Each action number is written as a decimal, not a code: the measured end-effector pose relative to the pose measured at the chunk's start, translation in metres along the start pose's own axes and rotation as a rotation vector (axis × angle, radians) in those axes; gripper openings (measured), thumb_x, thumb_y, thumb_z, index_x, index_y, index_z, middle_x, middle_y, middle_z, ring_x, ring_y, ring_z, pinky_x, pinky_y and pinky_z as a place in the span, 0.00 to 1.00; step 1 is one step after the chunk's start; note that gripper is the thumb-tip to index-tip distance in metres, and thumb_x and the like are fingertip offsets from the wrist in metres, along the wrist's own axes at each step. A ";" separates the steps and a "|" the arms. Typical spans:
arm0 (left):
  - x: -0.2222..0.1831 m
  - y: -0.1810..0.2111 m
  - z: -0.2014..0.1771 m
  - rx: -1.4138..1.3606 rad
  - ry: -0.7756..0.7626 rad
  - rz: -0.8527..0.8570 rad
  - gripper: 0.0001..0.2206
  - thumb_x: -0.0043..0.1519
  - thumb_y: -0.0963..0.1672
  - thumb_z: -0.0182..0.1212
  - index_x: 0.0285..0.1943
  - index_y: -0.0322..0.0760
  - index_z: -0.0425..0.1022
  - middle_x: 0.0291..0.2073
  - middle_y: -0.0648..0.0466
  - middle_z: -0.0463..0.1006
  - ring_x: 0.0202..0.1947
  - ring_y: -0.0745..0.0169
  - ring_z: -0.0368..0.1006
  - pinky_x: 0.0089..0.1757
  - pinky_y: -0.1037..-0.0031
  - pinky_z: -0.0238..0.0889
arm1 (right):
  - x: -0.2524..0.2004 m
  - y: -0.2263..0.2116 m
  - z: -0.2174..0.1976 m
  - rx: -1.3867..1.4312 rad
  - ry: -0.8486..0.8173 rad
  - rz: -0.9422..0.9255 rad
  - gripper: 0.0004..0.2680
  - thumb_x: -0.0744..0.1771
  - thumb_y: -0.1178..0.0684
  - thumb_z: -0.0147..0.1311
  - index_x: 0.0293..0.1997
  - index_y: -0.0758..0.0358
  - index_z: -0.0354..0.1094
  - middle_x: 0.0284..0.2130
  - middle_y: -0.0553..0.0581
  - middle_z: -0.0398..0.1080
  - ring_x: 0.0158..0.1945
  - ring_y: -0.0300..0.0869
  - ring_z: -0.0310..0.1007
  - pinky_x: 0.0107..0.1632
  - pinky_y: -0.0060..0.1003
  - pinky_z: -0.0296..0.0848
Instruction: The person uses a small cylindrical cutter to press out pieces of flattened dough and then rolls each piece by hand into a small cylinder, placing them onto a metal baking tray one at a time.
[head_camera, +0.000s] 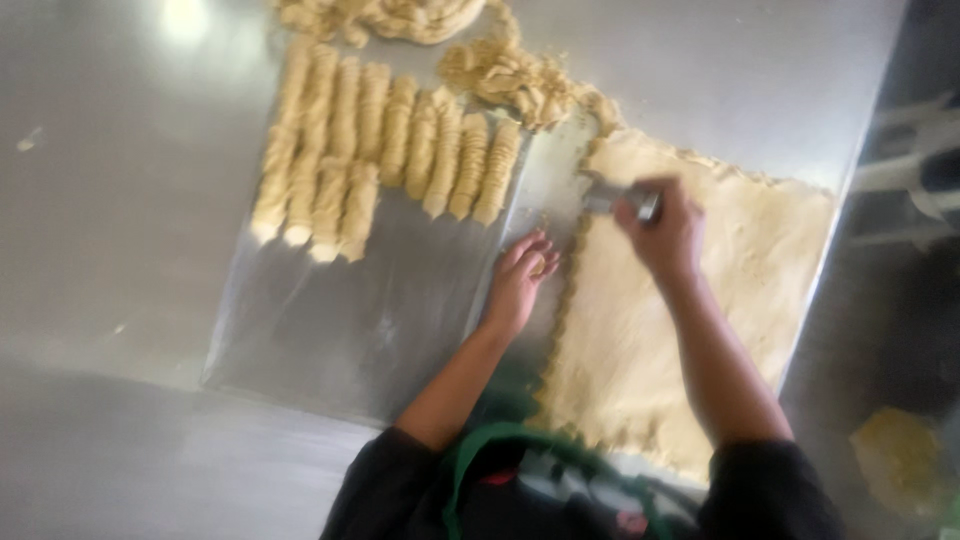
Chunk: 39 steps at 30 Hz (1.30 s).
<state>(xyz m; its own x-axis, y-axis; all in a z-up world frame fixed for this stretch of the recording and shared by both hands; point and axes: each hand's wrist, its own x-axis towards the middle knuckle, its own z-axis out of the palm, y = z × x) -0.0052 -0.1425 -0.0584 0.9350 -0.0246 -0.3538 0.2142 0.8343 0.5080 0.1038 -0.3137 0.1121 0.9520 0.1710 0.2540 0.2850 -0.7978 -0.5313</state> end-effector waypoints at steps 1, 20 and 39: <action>-0.007 0.007 0.007 0.060 -0.036 -0.001 0.22 0.64 0.42 0.56 0.68 0.30 0.64 0.57 0.48 0.70 0.55 0.56 0.72 0.58 0.61 0.66 | 0.011 0.018 0.005 0.026 -0.001 -0.001 0.12 0.67 0.52 0.67 0.49 0.61 0.68 0.33 0.55 0.76 0.29 0.42 0.75 0.33 0.39 0.76; 0.064 0.010 0.050 0.219 -0.055 -0.144 0.10 0.71 0.44 0.55 0.50 0.30 0.72 0.27 0.59 0.67 0.23 0.71 0.62 0.26 0.80 0.54 | 0.073 0.067 0.092 -0.313 -0.120 -0.147 0.07 0.72 0.53 0.58 0.42 0.63 0.66 0.23 0.52 0.71 0.17 0.34 0.66 0.18 0.29 0.64; 0.114 0.020 0.083 0.371 -0.263 -0.128 0.19 0.67 0.48 0.55 0.65 0.36 0.73 0.30 0.59 0.71 0.23 0.72 0.59 0.23 0.83 0.53 | 0.084 0.066 0.018 1.032 -0.229 0.750 0.10 0.69 0.45 0.54 0.47 0.60 0.69 0.27 0.53 0.74 0.20 0.35 0.66 0.21 0.28 0.68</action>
<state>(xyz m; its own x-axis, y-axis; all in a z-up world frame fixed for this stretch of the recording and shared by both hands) 0.1289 -0.1739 -0.0237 0.9240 -0.2933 -0.2453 0.3743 0.5630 0.7368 0.2044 -0.3418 0.0835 0.8843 0.0554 -0.4636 -0.4663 0.0527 -0.8831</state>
